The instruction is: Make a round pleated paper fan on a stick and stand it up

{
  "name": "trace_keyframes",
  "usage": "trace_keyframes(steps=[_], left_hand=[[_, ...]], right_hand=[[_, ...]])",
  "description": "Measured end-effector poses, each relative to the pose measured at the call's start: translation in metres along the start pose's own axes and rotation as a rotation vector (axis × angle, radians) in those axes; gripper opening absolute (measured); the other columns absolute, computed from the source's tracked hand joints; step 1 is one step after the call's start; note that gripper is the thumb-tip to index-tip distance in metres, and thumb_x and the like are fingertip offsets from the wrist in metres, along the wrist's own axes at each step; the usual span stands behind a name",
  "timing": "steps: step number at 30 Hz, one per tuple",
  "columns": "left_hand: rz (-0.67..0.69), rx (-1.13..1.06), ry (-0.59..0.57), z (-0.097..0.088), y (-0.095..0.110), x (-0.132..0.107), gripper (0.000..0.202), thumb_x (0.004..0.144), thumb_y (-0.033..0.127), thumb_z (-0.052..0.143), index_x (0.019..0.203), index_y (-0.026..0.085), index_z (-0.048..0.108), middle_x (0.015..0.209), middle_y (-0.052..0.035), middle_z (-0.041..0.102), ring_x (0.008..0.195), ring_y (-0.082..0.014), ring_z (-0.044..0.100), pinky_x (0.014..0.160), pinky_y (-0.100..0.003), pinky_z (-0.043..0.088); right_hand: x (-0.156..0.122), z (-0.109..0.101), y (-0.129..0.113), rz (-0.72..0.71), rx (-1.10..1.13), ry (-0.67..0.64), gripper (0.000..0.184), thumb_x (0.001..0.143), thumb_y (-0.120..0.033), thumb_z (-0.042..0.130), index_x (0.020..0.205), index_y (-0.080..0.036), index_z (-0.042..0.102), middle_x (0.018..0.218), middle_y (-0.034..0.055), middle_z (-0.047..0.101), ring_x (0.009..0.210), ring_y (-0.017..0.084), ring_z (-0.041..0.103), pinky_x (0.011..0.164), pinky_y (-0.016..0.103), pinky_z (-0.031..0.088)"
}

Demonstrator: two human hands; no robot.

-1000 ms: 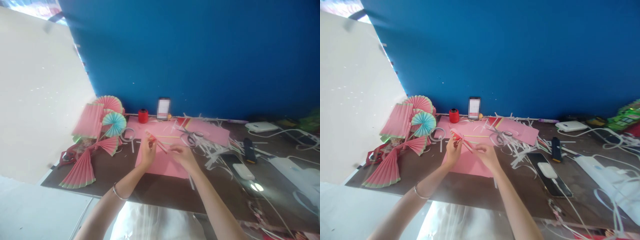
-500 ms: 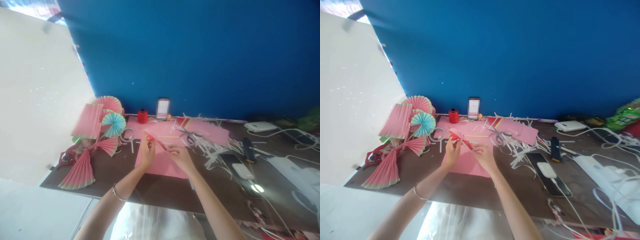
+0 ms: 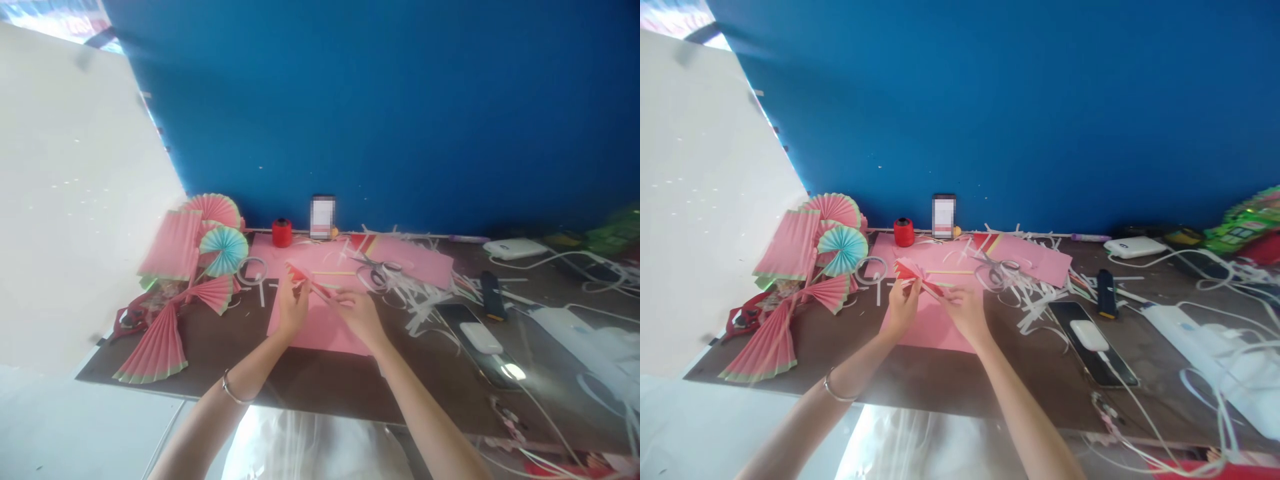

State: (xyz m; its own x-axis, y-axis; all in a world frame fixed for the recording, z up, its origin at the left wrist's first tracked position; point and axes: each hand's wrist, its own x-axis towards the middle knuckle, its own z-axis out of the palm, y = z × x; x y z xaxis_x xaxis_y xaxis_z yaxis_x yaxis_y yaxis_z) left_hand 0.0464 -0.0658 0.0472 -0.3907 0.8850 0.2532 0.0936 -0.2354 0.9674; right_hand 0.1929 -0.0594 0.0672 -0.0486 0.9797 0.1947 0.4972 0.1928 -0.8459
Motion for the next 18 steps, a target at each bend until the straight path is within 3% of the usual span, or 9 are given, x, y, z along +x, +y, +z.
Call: trace_keyframes(steps=[11, 18], left_hand=[[-0.052, -0.147, -0.082, 0.0014, -0.0061, -0.0011, 0.029, 0.079, 0.044, 0.056, 0.086, 0.016, 0.056, 0.083, -0.0089, 0.065, 0.074, -0.0201, 0.067, 0.069, -0.034, 0.054], [-0.188, -0.321, -0.149, 0.0009, -0.0024, 0.0022, 0.031, 0.076, 0.047, 0.058, 0.08, 0.017, 0.049, 0.073, -0.0043, 0.063, 0.068, -0.0183, 0.067, 0.067, -0.035, 0.055]], right_hand=[[0.0039, -0.0013, 0.0044, -0.057, -0.04, 0.023, 0.021, 0.068, -0.039, 0.063, 0.059, -0.021, 0.07, 0.079, 0.0079, 0.069, 0.079, 0.024, 0.064, 0.071, 0.035, 0.051], [0.0054, -0.002, 0.0035, -0.043, 0.005, 0.047, 0.023, 0.064, -0.042, 0.066, 0.062, -0.02, 0.07, 0.083, 0.0088, 0.068, 0.077, 0.023, 0.064, 0.071, 0.036, 0.052]])
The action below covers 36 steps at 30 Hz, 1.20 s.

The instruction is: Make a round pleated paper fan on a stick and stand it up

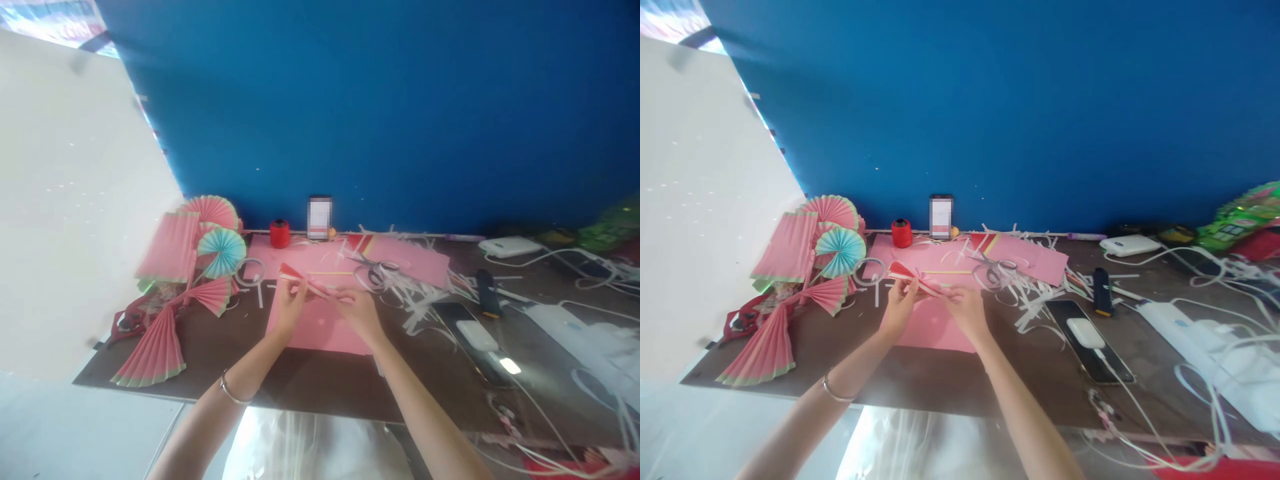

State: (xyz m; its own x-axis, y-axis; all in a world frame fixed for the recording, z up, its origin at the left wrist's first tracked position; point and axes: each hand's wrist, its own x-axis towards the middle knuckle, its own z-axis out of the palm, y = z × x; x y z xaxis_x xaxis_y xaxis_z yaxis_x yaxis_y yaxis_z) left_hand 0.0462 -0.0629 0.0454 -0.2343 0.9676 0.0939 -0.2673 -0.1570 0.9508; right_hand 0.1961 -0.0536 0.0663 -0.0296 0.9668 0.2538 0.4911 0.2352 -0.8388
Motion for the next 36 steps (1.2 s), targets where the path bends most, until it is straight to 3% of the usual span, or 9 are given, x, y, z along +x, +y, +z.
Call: trace_keyframes(steps=[8, 13, 20, 26, 31, 36], left_hand=[[-0.042, -0.057, 0.004, -0.001, -0.003, 0.003, 0.035, 0.074, 0.049, 0.06, 0.081, 0.016, 0.049, 0.073, -0.0016, 0.06, 0.073, -0.0174, 0.066, 0.074, -0.037, 0.054], [-0.024, -0.095, 0.052, -0.004, -0.01, 0.009, 0.036, 0.075, 0.05, 0.058, 0.083, 0.017, 0.048, 0.077, -0.0018, 0.059, 0.074, -0.0145, 0.064, 0.074, -0.033, 0.053], [-0.005, -0.036, 0.113, -0.007, -0.017, 0.014, 0.034, 0.077, 0.05, 0.054, 0.084, 0.017, 0.049, 0.079, -0.0019, 0.057, 0.079, -0.013, 0.062, 0.076, -0.029, 0.052], [0.016, -0.036, 0.134, -0.005, -0.013, 0.013, 0.034, 0.078, 0.048, 0.054, 0.088, 0.016, 0.051, 0.085, -0.0062, 0.061, 0.082, -0.0162, 0.063, 0.078, -0.034, 0.052], [0.037, -0.021, 0.129, -0.003, -0.01, 0.009, 0.033, 0.08, 0.047, 0.052, 0.089, 0.016, 0.055, 0.091, -0.009, 0.063, 0.089, -0.0185, 0.064, 0.081, -0.034, 0.052], [0.018, -0.059, 0.075, -0.003, -0.011, 0.009, 0.035, 0.078, 0.048, 0.055, 0.092, 0.016, 0.056, 0.093, -0.0092, 0.065, 0.092, -0.0187, 0.064, 0.082, -0.033, 0.051]], right_hand=[[-0.002, -0.003, -0.003, 0.045, 0.123, -0.045, 0.022, 0.064, -0.036, 0.067, 0.074, -0.017, 0.071, 0.092, 0.0103, 0.068, 0.086, 0.023, 0.065, 0.077, 0.034, 0.053], [-0.001, -0.005, 0.004, 0.078, 0.114, -0.019, 0.019, 0.061, -0.033, 0.068, 0.069, -0.017, 0.069, 0.084, 0.0094, 0.07, 0.082, 0.024, 0.066, 0.074, 0.035, 0.052], [-0.002, -0.009, 0.0, 0.081, 0.234, -0.114, 0.015, 0.062, -0.027, 0.064, 0.073, -0.017, 0.065, 0.078, 0.006, 0.069, 0.075, 0.02, 0.065, 0.073, 0.033, 0.05], [-0.011, -0.008, -0.008, -0.075, 0.206, -0.078, 0.02, 0.072, -0.039, 0.06, 0.068, -0.019, 0.056, 0.066, 0.0015, 0.061, 0.064, 0.016, 0.058, 0.062, 0.027, 0.047], [-0.016, 0.006, -0.006, -0.083, 0.153, -0.026, 0.027, 0.067, -0.044, 0.066, 0.073, -0.02, 0.057, 0.068, 0.0021, 0.063, 0.062, 0.016, 0.059, 0.06, 0.027, 0.049], [-0.016, 0.008, -0.005, -0.087, 0.1, 0.079, 0.028, 0.072, -0.047, 0.06, 0.075, -0.02, 0.059, 0.071, 0.0048, 0.066, 0.066, 0.018, 0.063, 0.067, 0.032, 0.051]])
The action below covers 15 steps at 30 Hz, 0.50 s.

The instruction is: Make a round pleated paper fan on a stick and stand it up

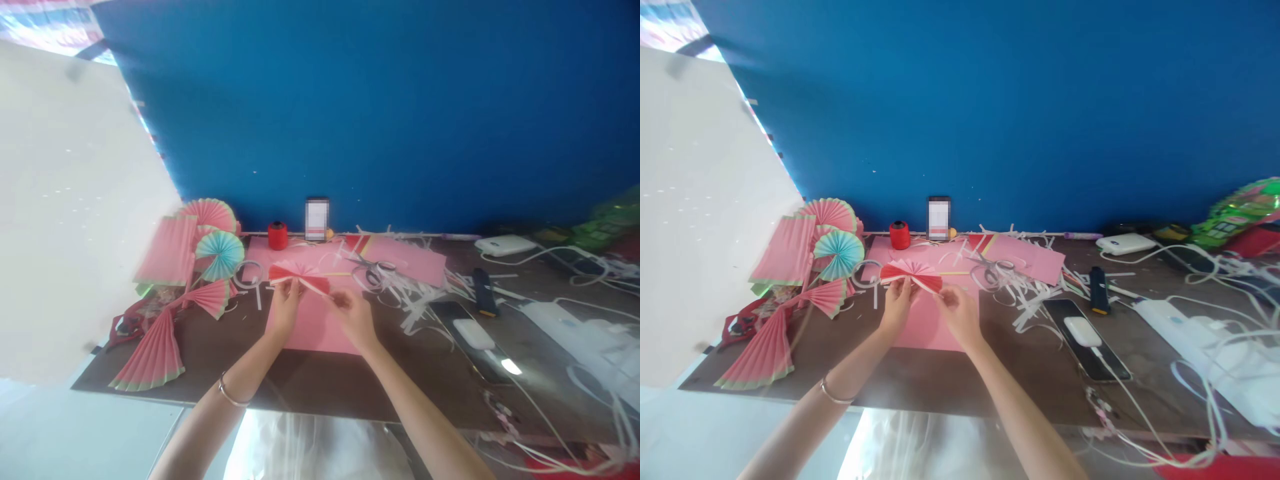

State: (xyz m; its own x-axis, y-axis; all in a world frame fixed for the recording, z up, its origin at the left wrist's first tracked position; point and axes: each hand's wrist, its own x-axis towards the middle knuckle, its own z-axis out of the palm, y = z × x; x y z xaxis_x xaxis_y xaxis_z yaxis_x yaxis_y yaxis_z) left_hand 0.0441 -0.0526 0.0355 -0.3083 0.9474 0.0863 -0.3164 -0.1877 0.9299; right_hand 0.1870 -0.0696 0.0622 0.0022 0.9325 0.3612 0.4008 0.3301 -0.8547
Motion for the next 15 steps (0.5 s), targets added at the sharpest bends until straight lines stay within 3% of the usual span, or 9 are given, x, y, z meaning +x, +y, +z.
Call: trace_keyframes(steps=[3, 6, 8, 12, 15], left_hand=[[-0.084, 0.037, -0.084, -0.002, -0.002, -0.002, 0.039, 0.076, 0.051, 0.056, 0.084, 0.013, 0.058, 0.081, -0.0088, 0.066, 0.08, -0.0179, 0.066, 0.075, -0.031, 0.052], [-0.121, 0.24, -0.2, -0.005, 0.0, -0.008, 0.043, 0.076, 0.055, 0.053, 0.068, 0.013, 0.06, 0.06, -0.0056, 0.062, 0.054, -0.0155, 0.061, 0.057, -0.029, 0.05], [0.028, 0.435, -0.227, -0.006, 0.003, -0.012, 0.04, 0.078, 0.052, 0.053, 0.064, 0.015, 0.061, 0.056, -0.0047, 0.061, 0.05, -0.0155, 0.057, 0.056, -0.03, 0.048], [0.557, 0.759, -0.205, -0.006, 0.011, -0.013, 0.021, 0.081, 0.036, 0.055, 0.089, 0.021, 0.068, 0.088, -0.0082, 0.068, 0.086, -0.0224, 0.059, 0.082, -0.038, 0.044], [0.717, 0.881, -0.319, -0.008, 0.01, -0.007, 0.024, 0.085, 0.029, 0.05, 0.103, 0.025, 0.065, 0.102, -0.0069, 0.067, 0.095, -0.0222, 0.056, 0.088, -0.039, 0.04]], right_hand=[[0.001, -0.003, 0.0, -0.019, -0.048, 0.042, 0.025, 0.075, -0.045, 0.056, 0.074, -0.021, 0.06, 0.073, 0.0055, 0.067, 0.067, 0.019, 0.062, 0.068, 0.033, 0.052], [0.003, -0.006, 0.002, -0.05, -0.068, 0.058, 0.023, 0.077, -0.042, 0.055, 0.073, -0.02, 0.06, 0.075, 0.0059, 0.066, 0.067, 0.018, 0.062, 0.069, 0.033, 0.052], [0.004, -0.006, 0.003, -0.077, -0.069, 0.04, 0.02, 0.077, -0.039, 0.054, 0.074, -0.02, 0.061, 0.078, 0.0062, 0.066, 0.068, 0.018, 0.063, 0.069, 0.034, 0.052], [0.004, -0.005, 0.005, -0.102, -0.074, -0.039, 0.015, 0.078, -0.034, 0.053, 0.079, -0.021, 0.062, 0.083, 0.006, 0.066, 0.074, 0.019, 0.064, 0.072, 0.035, 0.053], [0.003, -0.004, 0.005, -0.128, -0.056, -0.1, 0.015, 0.079, -0.032, 0.053, 0.083, -0.022, 0.064, 0.084, 0.0056, 0.067, 0.077, 0.019, 0.064, 0.075, 0.035, 0.053]])
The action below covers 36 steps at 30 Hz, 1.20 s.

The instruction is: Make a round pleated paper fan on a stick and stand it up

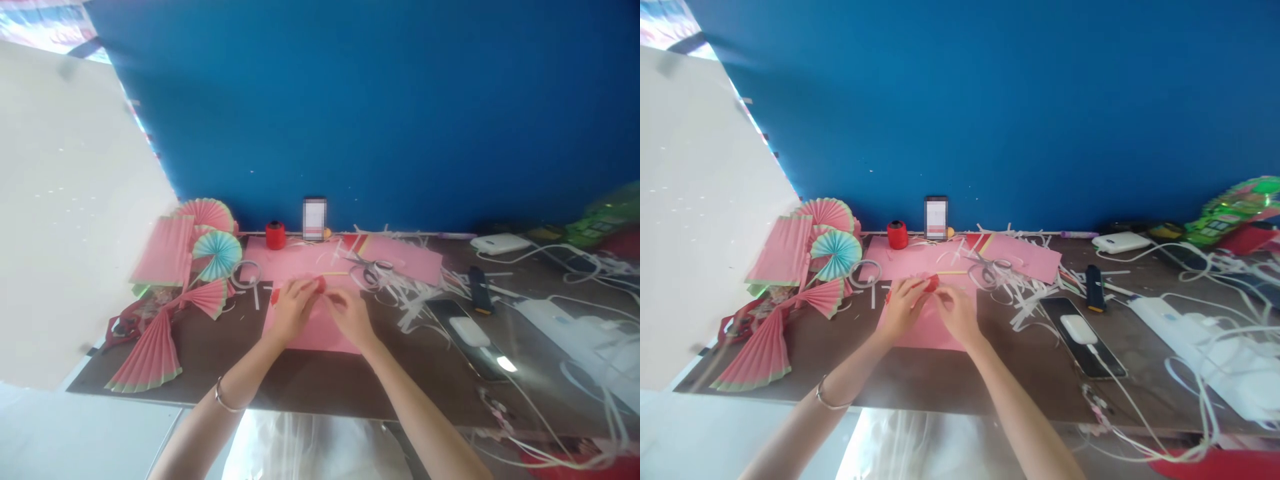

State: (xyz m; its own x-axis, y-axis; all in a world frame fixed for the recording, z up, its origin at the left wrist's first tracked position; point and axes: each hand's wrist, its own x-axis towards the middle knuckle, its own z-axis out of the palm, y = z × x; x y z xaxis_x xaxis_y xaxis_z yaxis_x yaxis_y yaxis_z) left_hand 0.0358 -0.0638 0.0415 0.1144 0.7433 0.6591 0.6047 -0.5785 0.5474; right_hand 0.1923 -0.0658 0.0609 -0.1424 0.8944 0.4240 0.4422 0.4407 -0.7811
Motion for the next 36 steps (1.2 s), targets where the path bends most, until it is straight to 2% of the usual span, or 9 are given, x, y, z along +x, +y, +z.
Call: trace_keyframes(steps=[4, 10, 14, 19, 25, 30, 36], left_hand=[[0.092, 0.053, -0.09, 0.002, -0.008, -0.001, 0.024, 0.088, 0.025, 0.046, 0.101, 0.027, 0.065, 0.095, -0.005, 0.067, 0.09, -0.0203, 0.056, 0.083, -0.036, 0.042], [0.148, 0.09, -0.05, 0.001, -0.004, -0.002, 0.021, 0.087, 0.019, 0.046, 0.097, 0.024, 0.063, 0.09, -0.0043, 0.065, 0.085, -0.0178, 0.055, 0.078, -0.033, 0.043], [0.158, 0.132, -0.031, 0.0, -0.002, -0.001, 0.018, 0.086, 0.017, 0.046, 0.093, 0.022, 0.062, 0.088, -0.0043, 0.064, 0.083, -0.0177, 0.054, 0.076, -0.033, 0.043], [0.144, 0.14, -0.047, -0.001, 0.0, -0.001, 0.015, 0.085, 0.016, 0.047, 0.09, 0.021, 0.06, 0.087, -0.0042, 0.064, 0.084, -0.018, 0.054, 0.075, -0.033, 0.042], [0.161, 0.163, -0.076, -0.003, 0.001, -0.001, 0.015, 0.083, 0.015, 0.047, 0.089, 0.021, 0.06, 0.085, -0.0043, 0.064, 0.084, -0.018, 0.054, 0.076, -0.034, 0.041], [0.174, 0.173, -0.09, -0.004, 0.002, -0.001, 0.012, 0.079, 0.014, 0.051, 0.084, 0.021, 0.058, 0.085, -0.0027, 0.064, 0.085, -0.0174, 0.053, 0.076, -0.033, 0.039], [0.18, 0.207, -0.155, -0.007, 0.004, 0.0, 0.012, 0.083, 0.017, 0.047, 0.087, 0.021, 0.058, 0.09, -0.0033, 0.065, 0.091, -0.0179, 0.053, 0.08, -0.034, 0.037]], right_hand=[[-0.001, 0.002, 0.0, -0.055, -0.033, 0.012, 0.016, 0.081, -0.031, 0.052, 0.084, -0.022, 0.065, 0.085, 0.0062, 0.067, 0.077, 0.019, 0.065, 0.075, 0.035, 0.053], [-0.005, 0.009, 0.003, -0.247, -0.156, 0.187, 0.014, 0.084, -0.024, 0.052, 0.091, -0.021, 0.063, 0.087, 0.0054, 0.068, 0.071, 0.017, 0.065, 0.072, 0.032, 0.054], [-0.005, 0.009, 0.004, -0.297, -0.163, 0.216, 0.02, 0.082, -0.019, 0.054, 0.102, -0.021, 0.058, 0.088, 0.0044, 0.067, 0.069, 0.015, 0.065, 0.071, 0.031, 0.054], [-0.002, 0.003, 0.002, -0.372, -0.222, 0.186, 0.01, 0.084, -0.018, 0.052, 0.084, -0.021, 0.061, 0.081, 0.0037, 0.067, 0.072, 0.016, 0.064, 0.071, 0.031, 0.053], [-0.001, 0.003, 0.006, -0.377, -0.241, 0.137, 0.011, 0.085, -0.019, 0.052, 0.093, -0.021, 0.06, 0.082, 0.0034, 0.067, 0.071, 0.015, 0.063, 0.07, 0.03, 0.052], [-0.001, 0.004, 0.012, -0.425, -0.246, 0.065, 0.013, 0.087, -0.018, 0.049, 0.085, -0.021, 0.061, 0.082, 0.0039, 0.066, 0.078, 0.017, 0.062, 0.073, 0.031, 0.051], [0.001, 0.0, 0.011, -0.444, -0.293, -0.026, 0.014, 0.088, -0.016, 0.044, 0.087, -0.02, 0.058, 0.082, 0.005, 0.062, 0.078, 0.018, 0.059, 0.072, 0.032, 0.048]])
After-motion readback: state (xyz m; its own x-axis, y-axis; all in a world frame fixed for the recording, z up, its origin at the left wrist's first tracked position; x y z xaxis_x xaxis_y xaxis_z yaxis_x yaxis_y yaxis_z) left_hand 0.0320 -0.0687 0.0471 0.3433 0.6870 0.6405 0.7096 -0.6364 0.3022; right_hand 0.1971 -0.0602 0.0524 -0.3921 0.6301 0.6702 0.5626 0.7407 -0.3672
